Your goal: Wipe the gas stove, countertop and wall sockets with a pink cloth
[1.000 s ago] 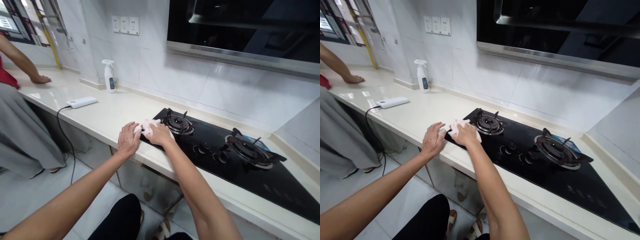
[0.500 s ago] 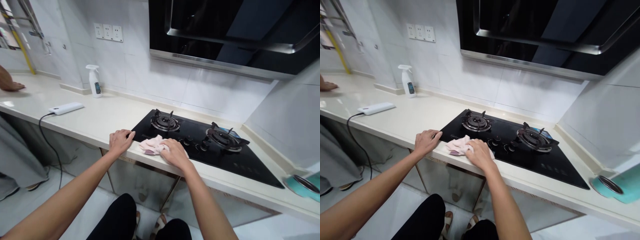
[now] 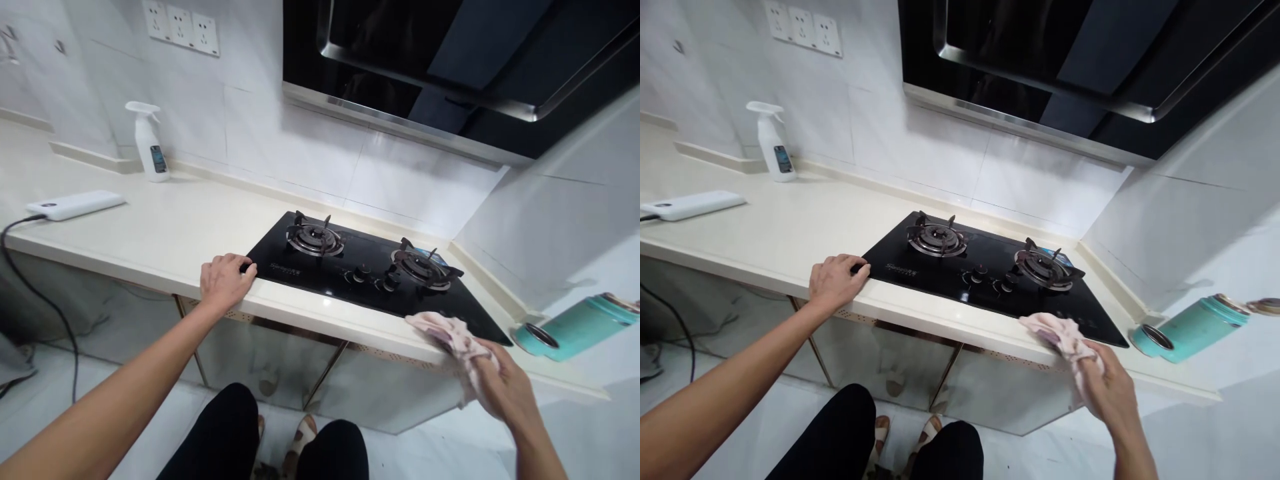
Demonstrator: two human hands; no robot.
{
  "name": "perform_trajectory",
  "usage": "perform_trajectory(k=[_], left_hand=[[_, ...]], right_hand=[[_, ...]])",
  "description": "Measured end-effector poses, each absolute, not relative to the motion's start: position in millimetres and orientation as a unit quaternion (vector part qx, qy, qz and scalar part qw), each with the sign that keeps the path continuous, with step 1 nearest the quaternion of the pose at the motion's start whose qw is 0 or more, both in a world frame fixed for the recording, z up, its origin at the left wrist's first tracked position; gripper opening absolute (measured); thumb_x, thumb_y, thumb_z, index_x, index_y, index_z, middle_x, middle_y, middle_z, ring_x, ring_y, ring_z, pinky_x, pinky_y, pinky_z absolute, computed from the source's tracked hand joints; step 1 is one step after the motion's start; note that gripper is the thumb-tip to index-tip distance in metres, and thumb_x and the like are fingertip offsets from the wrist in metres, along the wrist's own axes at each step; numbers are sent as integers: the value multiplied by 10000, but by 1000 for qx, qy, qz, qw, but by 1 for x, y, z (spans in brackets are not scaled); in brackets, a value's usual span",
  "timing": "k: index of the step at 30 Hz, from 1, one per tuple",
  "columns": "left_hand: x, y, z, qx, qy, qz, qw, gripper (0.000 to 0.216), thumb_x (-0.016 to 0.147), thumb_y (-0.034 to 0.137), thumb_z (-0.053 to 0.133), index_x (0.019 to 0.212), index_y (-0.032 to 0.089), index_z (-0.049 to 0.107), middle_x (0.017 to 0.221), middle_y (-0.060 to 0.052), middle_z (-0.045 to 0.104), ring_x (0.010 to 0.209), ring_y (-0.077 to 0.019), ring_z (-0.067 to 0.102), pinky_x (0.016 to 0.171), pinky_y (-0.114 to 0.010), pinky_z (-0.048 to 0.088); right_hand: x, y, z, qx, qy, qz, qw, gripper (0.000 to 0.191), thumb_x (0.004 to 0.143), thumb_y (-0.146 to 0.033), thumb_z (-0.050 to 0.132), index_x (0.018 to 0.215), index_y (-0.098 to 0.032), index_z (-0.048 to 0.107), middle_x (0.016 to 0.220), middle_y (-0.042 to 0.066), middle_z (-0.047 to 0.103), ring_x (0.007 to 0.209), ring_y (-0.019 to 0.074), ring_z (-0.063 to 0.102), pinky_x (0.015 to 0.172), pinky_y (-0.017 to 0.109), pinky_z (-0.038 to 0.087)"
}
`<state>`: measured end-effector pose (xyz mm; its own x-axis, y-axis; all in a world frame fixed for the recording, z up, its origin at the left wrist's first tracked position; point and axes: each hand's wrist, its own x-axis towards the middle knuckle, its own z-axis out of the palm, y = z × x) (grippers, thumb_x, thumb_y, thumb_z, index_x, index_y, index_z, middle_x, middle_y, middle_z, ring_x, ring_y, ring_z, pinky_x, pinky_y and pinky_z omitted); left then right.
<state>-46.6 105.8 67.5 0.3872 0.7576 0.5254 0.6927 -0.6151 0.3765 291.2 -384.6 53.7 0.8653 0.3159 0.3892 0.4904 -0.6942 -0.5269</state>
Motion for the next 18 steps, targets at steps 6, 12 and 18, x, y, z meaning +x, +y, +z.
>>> perform_trajectory(k=[6, 12, 18], left_hand=[[-46, 102, 68, 833, 424, 352, 50, 424, 990, 524, 460, 990, 248, 781, 1149, -125, 772, 1148, -386, 627, 994, -551, 443], [-49, 100, 69, 839, 395, 369, 63, 444, 1041, 478, 375, 1039, 246, 753, 1206, -115, 757, 1151, -366, 618, 975, -537, 436], [-56, 98, 69, 850, 352, 375, 116, 436, 1060, 473, 353, 1060, 257, 732, 1213, -92, 755, 1184, -345, 610, 999, -510, 425]], right_hand=[[303, -371, 49, -940, -220, -173, 196, 563, 868, -596, 427, 1135, -227, 758, 1214, 194, 752, 1123, 419, 678, 897, 561, 527], [205, -251, 69, -895, -383, -186, 135, 460, 946, -462, 448, 1208, -189, 709, 1252, 168, 713, 1141, 325, 645, 971, 455, 452], [100, -120, 100, -851, -503, -91, 118, 421, 975, -470, 491, 1272, -236, 676, 1251, 142, 665, 1124, 296, 616, 963, 421, 413]])
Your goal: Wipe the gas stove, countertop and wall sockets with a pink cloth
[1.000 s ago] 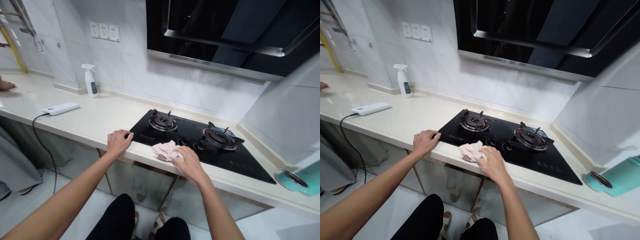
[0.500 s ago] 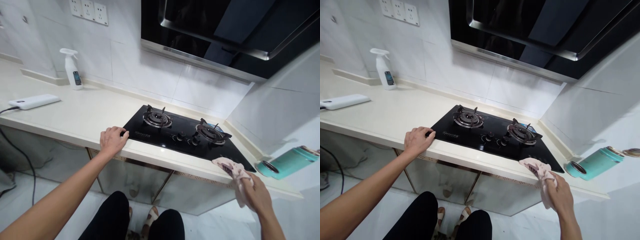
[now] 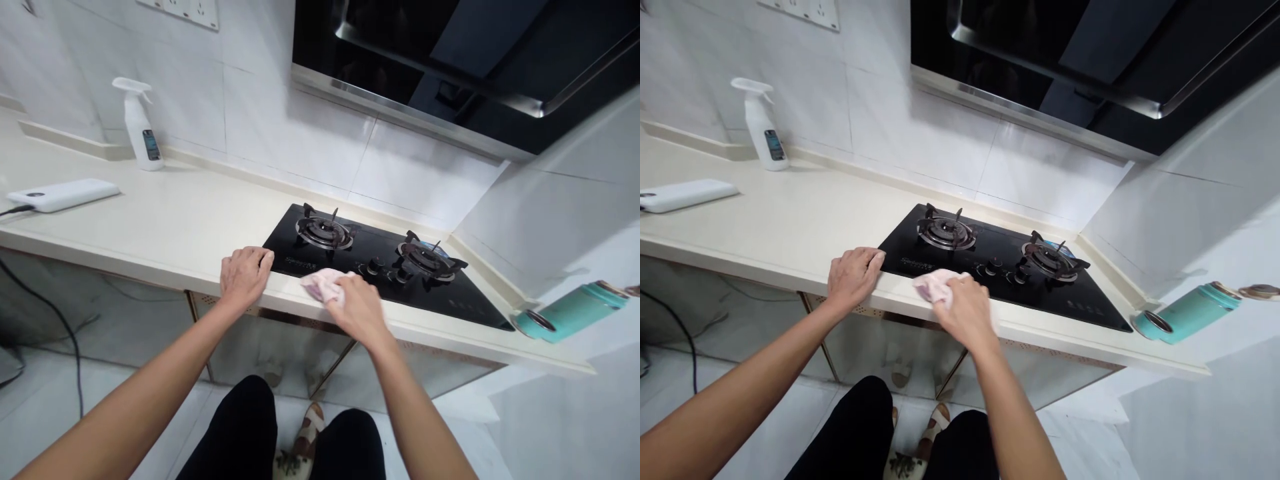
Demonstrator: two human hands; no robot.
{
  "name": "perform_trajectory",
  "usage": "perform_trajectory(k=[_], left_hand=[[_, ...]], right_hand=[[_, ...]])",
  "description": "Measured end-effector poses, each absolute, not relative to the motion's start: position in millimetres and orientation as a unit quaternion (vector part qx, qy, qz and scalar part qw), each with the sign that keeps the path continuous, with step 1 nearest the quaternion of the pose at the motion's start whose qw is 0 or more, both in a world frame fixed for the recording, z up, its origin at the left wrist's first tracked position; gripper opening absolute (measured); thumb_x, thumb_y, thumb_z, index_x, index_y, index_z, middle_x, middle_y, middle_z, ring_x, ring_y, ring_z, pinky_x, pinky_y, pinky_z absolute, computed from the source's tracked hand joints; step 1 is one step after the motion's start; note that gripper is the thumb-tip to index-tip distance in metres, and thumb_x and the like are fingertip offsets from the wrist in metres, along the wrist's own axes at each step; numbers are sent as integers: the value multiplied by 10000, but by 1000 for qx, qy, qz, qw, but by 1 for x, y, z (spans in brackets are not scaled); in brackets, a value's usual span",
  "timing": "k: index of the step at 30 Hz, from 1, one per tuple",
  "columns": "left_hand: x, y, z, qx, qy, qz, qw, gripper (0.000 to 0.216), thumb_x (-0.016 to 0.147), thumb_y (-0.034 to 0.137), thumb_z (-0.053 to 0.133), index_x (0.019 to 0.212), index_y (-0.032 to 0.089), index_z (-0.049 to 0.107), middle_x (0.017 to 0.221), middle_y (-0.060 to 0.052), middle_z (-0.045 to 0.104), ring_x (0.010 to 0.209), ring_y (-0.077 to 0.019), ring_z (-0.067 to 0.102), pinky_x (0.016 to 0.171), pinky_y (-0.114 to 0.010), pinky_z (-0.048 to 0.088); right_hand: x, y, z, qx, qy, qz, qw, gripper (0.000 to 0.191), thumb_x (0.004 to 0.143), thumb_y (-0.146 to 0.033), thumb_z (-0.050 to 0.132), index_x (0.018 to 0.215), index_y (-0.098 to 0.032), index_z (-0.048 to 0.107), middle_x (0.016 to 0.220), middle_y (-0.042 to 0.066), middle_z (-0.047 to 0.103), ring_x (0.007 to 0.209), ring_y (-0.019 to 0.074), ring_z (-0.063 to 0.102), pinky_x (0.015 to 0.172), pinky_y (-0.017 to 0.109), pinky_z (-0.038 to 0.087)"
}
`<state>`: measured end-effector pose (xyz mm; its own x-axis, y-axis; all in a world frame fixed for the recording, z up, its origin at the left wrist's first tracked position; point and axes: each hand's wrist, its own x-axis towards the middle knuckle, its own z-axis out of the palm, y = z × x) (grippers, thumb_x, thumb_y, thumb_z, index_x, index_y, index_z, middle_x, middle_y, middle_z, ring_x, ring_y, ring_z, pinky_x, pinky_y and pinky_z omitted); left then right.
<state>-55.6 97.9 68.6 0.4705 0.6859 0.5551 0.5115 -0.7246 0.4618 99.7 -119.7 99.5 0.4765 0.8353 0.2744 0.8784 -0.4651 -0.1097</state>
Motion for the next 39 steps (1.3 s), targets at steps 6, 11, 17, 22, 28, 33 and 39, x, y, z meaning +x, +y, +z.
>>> perform_trajectory(k=[6, 11, 17, 22, 28, 33, 39], left_hand=[[-83, 119, 66, 802, 290, 475, 217, 439, 1036, 469, 349, 1132, 227, 703, 1231, -95, 736, 1219, -270, 616, 1116, -445, 434], [-134, 135, 71, 786, 314, 510, 157, 354, 981, 445, 461, 1142, 231, 692, 1268, -102, 711, 1250, -272, 611, 1142, -455, 436], [-153, 135, 68, 854, 256, 430, 140, 520, 1007, 513, 410, 1364, 199, 618, 1386, -140, 665, 1317, -279, 585, 1167, -453, 430], [-145, 137, 76, 913, 309, 251, 89, 743, 926, 658, 522, 1492, 177, 556, 1424, -181, 648, 1344, -378, 564, 1164, -521, 399], [-124, 116, 90, 913, 369, 165, 61, 932, 742, 801, 696, 1433, 186, 583, 1474, -258, 542, 1369, -477, 488, 1083, -635, 413], [-98, 70, 85, 929, 325, 169, 40, 1023, 658, 837, 782, 1462, 231, 600, 1498, -262, 495, 1341, -496, 481, 1089, -653, 382], [-40, -14, 62, 959, 182, 216, 7, 946, 698, 829, 780, 1463, 305, 596, 1496, -198, 502, 1363, -454, 453, 1090, -631, 388]], right_hand=[[12, -5, 107, -759, -638, -88, 99, 514, 991, -510, 477, 1413, -229, 566, 1349, 157, 594, 1144, 319, 593, 1000, 478, 445], [-21, 54, 106, -692, -709, -63, 115, 546, 1000, -521, 448, 1420, -182, 535, 1361, 159, 623, 1206, 337, 597, 1051, 500, 460], [-11, 62, 119, -664, -723, 76, 172, 755, 907, -507, 622, 1527, -124, 422, 1465, 190, 608, 1287, 329, 617, 1089, 463, 476], [47, -6, 111, -617, -747, 73, 236, 782, 846, -485, 740, 1533, -215, 483, 1651, 148, 453, 1517, 286, 440, 1218, 458, 374], [176, -132, 64, -757, -533, -175, 336, 408, 1005, -477, 493, 1195, -194, 718, 1372, 158, 671, 1319, 283, 592, 1172, 504, 405], [221, -166, 32, -807, -489, -191, 271, 476, 993, -552, 471, 1177, -201, 734, 1348, 159, 673, 1313, 318, 587, 1140, 536, 429], [216, -158, 29, -815, -496, -171, 247, 480, 985, -577, 455, 1204, -258, 738, 1327, 94, 699, 1267, 307, 620, 1116, 512, 455]])
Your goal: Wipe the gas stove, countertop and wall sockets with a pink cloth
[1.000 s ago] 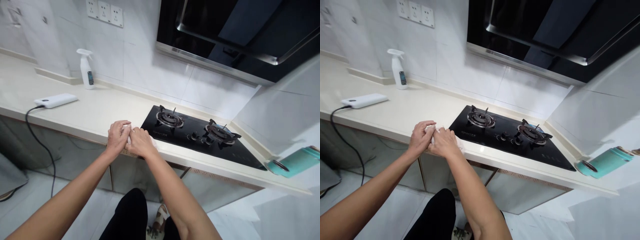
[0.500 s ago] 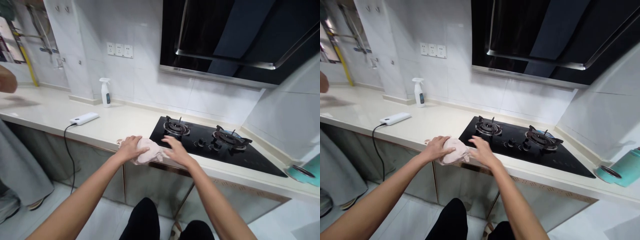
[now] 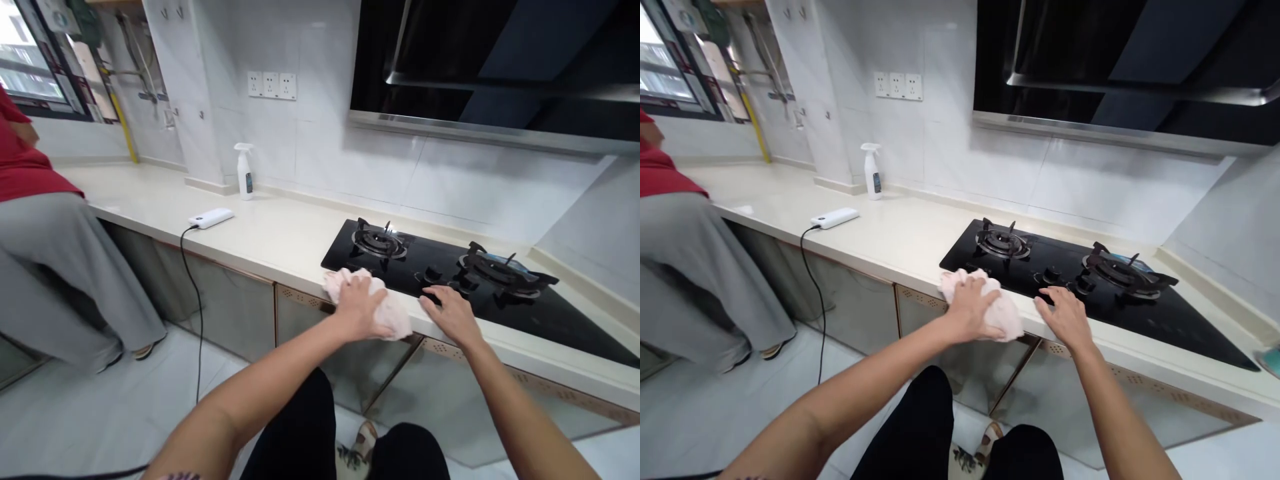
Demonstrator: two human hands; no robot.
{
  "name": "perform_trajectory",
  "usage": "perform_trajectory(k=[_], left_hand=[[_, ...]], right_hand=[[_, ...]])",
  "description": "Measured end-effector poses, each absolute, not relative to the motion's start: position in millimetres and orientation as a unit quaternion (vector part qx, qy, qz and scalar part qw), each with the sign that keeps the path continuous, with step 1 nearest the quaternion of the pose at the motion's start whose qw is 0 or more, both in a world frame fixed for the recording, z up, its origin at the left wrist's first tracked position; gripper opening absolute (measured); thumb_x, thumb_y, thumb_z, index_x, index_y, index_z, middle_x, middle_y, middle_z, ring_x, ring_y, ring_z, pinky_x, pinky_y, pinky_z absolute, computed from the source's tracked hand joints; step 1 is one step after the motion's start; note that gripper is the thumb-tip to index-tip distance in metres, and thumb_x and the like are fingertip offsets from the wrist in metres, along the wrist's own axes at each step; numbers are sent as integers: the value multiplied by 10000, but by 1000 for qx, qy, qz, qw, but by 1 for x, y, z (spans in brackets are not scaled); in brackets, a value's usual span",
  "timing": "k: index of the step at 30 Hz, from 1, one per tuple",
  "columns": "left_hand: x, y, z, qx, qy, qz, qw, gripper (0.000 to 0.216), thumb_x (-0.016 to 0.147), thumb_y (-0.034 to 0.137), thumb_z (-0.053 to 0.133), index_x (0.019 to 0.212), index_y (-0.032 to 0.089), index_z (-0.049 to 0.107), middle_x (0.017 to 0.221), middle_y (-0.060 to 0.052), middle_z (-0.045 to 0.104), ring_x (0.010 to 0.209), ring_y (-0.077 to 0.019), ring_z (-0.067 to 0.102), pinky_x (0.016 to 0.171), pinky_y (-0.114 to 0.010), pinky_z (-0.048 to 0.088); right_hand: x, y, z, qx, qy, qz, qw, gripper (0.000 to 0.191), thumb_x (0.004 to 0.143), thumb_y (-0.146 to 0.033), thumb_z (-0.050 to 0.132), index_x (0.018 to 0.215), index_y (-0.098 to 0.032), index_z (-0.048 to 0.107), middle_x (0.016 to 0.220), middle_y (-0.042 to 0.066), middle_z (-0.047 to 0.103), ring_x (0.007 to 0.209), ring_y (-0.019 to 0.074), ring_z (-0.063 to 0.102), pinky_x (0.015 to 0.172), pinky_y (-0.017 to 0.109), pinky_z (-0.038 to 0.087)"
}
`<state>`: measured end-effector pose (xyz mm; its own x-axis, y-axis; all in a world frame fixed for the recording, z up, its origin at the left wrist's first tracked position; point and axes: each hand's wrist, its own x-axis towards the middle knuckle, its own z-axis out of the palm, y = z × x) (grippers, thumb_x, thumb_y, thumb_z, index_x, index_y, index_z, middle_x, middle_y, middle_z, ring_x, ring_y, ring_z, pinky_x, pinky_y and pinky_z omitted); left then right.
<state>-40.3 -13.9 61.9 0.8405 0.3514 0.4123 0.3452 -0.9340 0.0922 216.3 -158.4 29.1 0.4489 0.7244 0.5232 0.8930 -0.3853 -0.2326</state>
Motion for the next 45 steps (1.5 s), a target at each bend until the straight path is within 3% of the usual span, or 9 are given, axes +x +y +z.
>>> perform_trajectory(k=[5, 10, 17, 21, 26, 30, 37, 42, 45], left_hand=[[-11, -30, 45, 964, 83, 249, -35, 743, 800, 653, 785, 1430, 299, 612, 1434, -180, 543, 1246, -401, 521, 1016, -583, 433], [-43, 29, 39, 963, 53, 264, -30, 781, 740, 562, 854, 1426, 272, 622, 1460, -176, 555, 1286, -395, 528, 1061, -571, 416], [-156, 146, 56, 956, 234, 178, -17, 936, 646, 505, 929, 1478, 272, 569, 1518, -160, 551, 1412, -379, 480, 1181, -546, 354], [-225, 202, 73, 921, 373, 101, -45, 976, 709, 449, 883, 1572, 317, 447, 1663, -155, 409, 1531, -403, 349, 1226, -660, 242], [-260, 240, 85, 888, 451, 45, -79, 1042, 693, 415, 879, 1609, 301, 395, 1695, -217, 318, 1498, -463, 381, 1161, -610, 355], [-251, 226, 76, 890, 427, 87, -134, 969, 706, 397, 868, 1566, 232, 454, 1548, -240, 463, 1355, -440, 513, 1120, -535, 396], [-213, 172, 33, 893, 371, 194, -163, 835, 799, 336, 783, 1554, 179, 463, 1597, -271, 402, 1446, -462, 406, 1185, -578, 286], [-148, 129, 2, 913, 265, 286, -123, 783, 794, 353, 801, 1517, 233, 528, 1611, -241, 415, 1497, -502, 337, 1185, -651, 252], [-83, 79, -11, 933, 183, 295, -101, 573, 933, 337, 667, 1496, 318, 559, 1585, -192, 461, 1470, -464, 393, 1166, -689, 274]], right_hand=[[225, -163, 25, -820, -488, -181, 237, 469, 978, -533, 420, 1179, -274, 756, 1319, 75, 714, 1253, 299, 642, 1068, 492, 490], [233, -164, 20, -821, -495, -174, 222, 489, 968, -522, 408, 1206, -269, 752, 1350, 71, 705, 1250, 294, 646, 1070, 498, 494], [230, -163, 21, -828, -489, -179, 209, 475, 970, -501, 413, 1229, -275, 740, 1352, 66, 703, 1239, 289, 644, 1080, 493, 482], [224, -162, 23, -829, -485, -188, 207, 449, 961, -457, 422, 1215, -268, 740, 1344, 65, 708, 1212, 283, 651, 1065, 480, 483], [212, -160, 30, -840, -467, -181, 210, 433, 949, -432, 430, 1196, -269, 747, 1340, 69, 707, 1211, 286, 643, 1049, 472, 472], [206, -158, 37, -853, -443, -169, 218, 429, 933, -461, 451, 1174, -274, 754, 1308, 70, 713, 1196, 307, 636, 1023, 490, 469], [204, -155, 38, -856, -434, -167, 225, 426, 919, -460, 459, 1151, -262, 755, 1273, 81, 715, 1207, 312, 623, 1020, 487, 464], [200, -156, 41, -855, -435, -166, 229, 433, 915, -452, 457, 1158, -252, 755, 1281, 84, 719, 1223, 315, 625, 1027, 489, 464], [200, -157, 41, -854, -435, -169, 228, 436, 919, -472, 459, 1149, -259, 763, 1283, 89, 725, 1231, 323, 627, 1022, 488, 467]])
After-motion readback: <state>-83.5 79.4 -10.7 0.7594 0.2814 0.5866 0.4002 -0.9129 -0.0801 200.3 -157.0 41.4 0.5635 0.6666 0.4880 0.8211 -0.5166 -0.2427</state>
